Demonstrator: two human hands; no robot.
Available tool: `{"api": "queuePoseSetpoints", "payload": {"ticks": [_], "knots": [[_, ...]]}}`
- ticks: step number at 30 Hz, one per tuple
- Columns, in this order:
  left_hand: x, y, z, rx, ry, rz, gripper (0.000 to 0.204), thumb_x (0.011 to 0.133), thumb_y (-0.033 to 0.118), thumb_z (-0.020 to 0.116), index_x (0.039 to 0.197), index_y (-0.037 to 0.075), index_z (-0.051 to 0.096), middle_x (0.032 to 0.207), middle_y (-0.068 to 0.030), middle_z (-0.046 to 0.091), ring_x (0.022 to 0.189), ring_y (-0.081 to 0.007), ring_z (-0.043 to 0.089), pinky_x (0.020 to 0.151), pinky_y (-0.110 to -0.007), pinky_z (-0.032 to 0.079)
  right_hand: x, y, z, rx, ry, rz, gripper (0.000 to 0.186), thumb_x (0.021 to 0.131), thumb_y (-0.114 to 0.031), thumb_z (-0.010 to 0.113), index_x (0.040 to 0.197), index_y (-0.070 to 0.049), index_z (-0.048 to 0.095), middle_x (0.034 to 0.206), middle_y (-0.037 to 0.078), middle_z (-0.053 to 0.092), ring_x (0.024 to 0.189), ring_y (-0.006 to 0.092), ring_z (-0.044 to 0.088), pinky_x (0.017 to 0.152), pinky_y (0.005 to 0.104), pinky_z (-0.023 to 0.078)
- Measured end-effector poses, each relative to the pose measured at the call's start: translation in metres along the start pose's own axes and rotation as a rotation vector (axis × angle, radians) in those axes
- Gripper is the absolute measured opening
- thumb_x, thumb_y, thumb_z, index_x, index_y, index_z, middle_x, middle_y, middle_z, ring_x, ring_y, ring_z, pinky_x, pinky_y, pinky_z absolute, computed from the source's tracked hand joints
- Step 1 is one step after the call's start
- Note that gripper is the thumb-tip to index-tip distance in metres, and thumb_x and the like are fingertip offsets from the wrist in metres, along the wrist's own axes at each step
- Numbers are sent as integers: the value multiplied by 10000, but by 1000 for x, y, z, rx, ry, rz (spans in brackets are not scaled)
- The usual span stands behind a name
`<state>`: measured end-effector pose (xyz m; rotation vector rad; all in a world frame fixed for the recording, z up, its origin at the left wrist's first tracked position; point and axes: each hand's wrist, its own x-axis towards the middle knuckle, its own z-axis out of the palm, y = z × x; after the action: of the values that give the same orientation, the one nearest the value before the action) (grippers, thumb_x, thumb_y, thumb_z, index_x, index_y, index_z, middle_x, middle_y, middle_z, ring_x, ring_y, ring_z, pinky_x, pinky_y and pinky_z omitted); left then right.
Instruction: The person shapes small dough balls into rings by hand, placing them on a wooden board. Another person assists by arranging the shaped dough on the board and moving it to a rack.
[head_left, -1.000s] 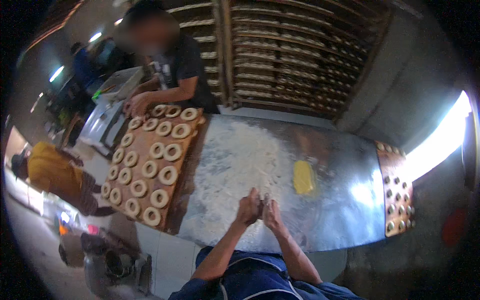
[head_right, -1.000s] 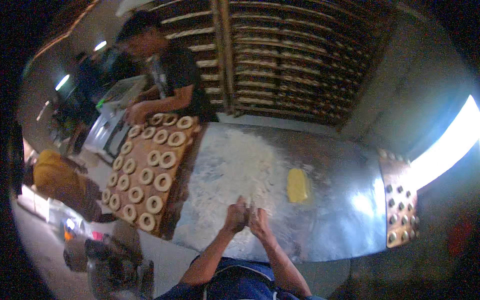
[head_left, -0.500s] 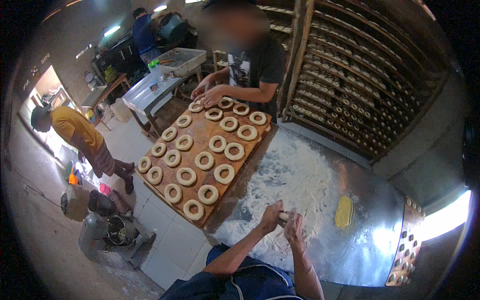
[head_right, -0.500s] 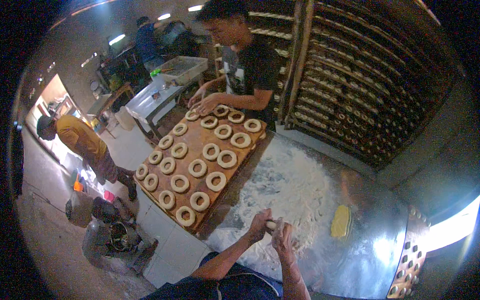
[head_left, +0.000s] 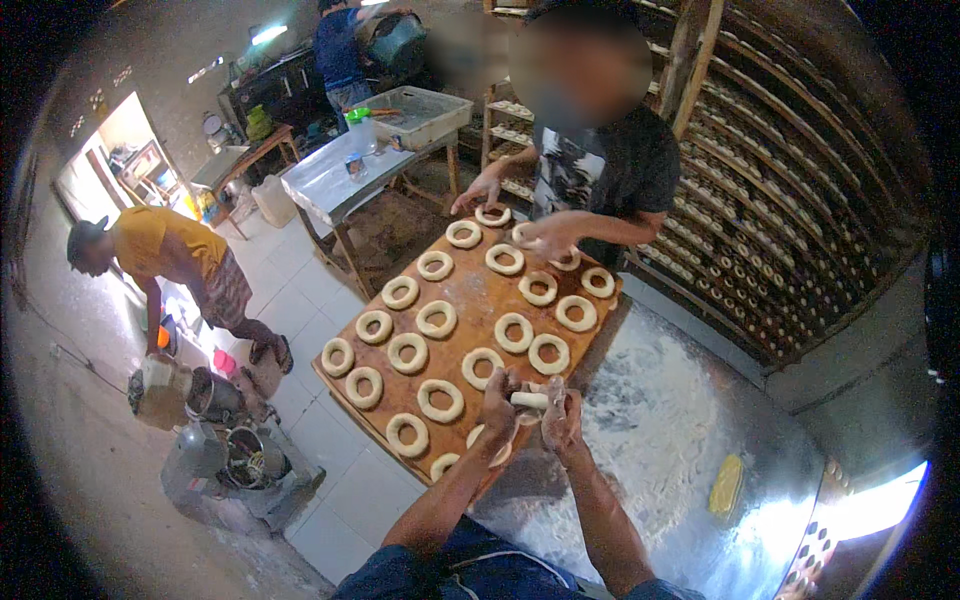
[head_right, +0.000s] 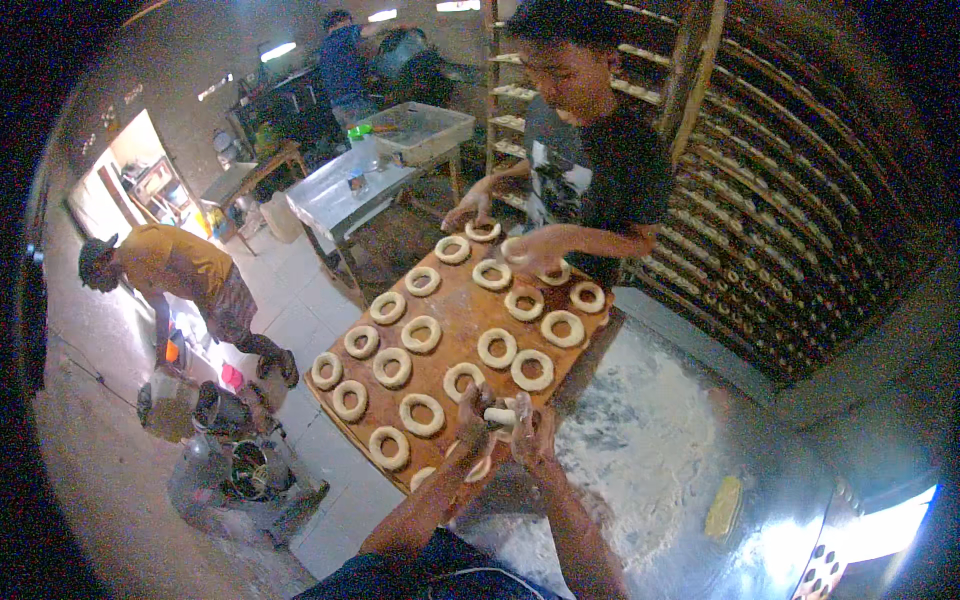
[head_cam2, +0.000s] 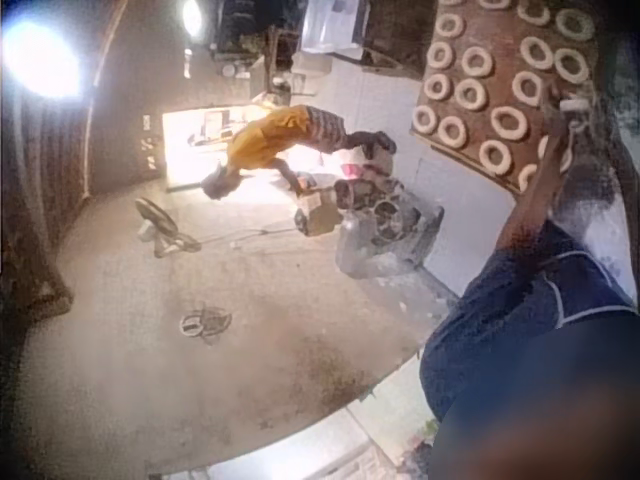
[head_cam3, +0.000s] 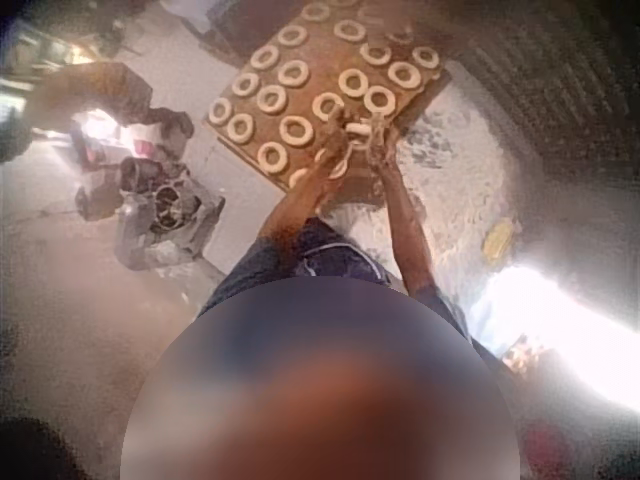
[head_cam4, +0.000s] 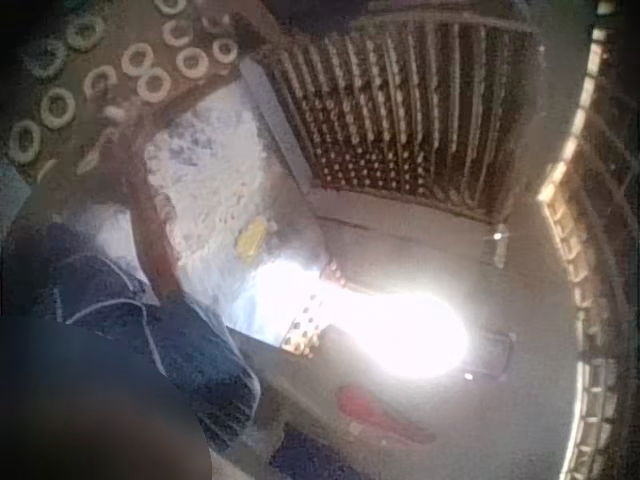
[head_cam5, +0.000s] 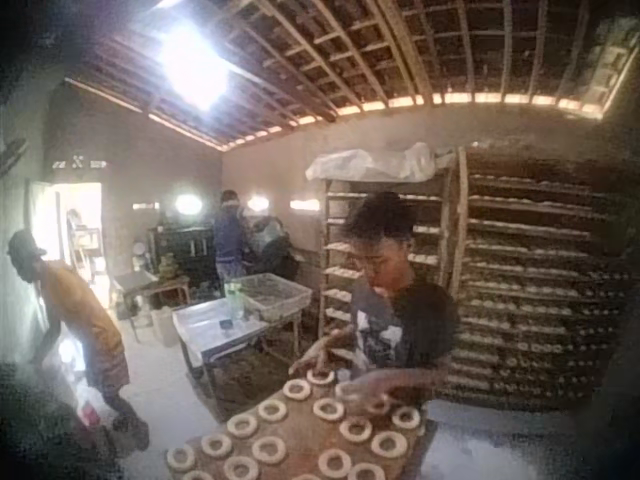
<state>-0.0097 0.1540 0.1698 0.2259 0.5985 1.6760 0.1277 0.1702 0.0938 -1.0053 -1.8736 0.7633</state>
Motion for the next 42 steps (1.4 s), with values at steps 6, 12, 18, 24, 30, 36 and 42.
{"api": "queuePoseSetpoints", "payload": {"ticks": [6,12,18,24,30,36,42], "knots": [[70,39,-44,1122,-28,471,394,991,362,355,762,61,467,640,-101,501,572,-238,504,519,-371,374,75,-68,40,10,100,-29,338,953,-313,534,1108,-14,563,951,124,590,878,247,584,783,382,480],[128,86,-73,1199,-105,483,355,963,358,441,765,66,480,670,-76,502,597,-206,501,547,-373,402,144,-39,75,540,-172,378,446,972,-397,509,984,30,639,846,81,634,727,142,590,645,309,494],[230,150,-52,1412,-61,423,146,884,128,540,857,-15,522,742,-191,563,652,-357,573,547,-443,455,263,-64,61,-18,-249,303,506,849,-252,703,1196,83,550,1031,190,657,850,214,646,779,355,520],[234,147,-42,2015,-110,427,222,772,140,698,859,-33,590,814,-249,601,752,-412,625,623,-485,493,239,-42,48,-436,-123,414,741,814,-213,717,1389,71,346,1055,215,632,993,322,625,821,425,501],[240,130,-79,1930,0,581,265,756,212,731,775,-24,612,813,-238,625,814,-412,622,679,-492,490,120,-76,-7,-20,-48,371,441,846,-95,661,1243,-18,486,839,80,629,795,163,635,682,317,518],[163,187,-48,1802,-43,673,260,819,148,670,1019,-7,611,952,-193,645,893,-364,623,761,-426,494,-3,-94,-78,262,161,697,292,857,-3,606,1135,-22,517,791,63,617,725,127,610,619,273,505],[23,257,-93,1361,407,792,147,864,80,616,983,-5,603,917,-77,621,823,-185,572,755,-330,478,-160,-61,-148,-177,467,837,139,906,-170,582,877,-43,531,737,90,636,639,164,639,574,292,510]]}}
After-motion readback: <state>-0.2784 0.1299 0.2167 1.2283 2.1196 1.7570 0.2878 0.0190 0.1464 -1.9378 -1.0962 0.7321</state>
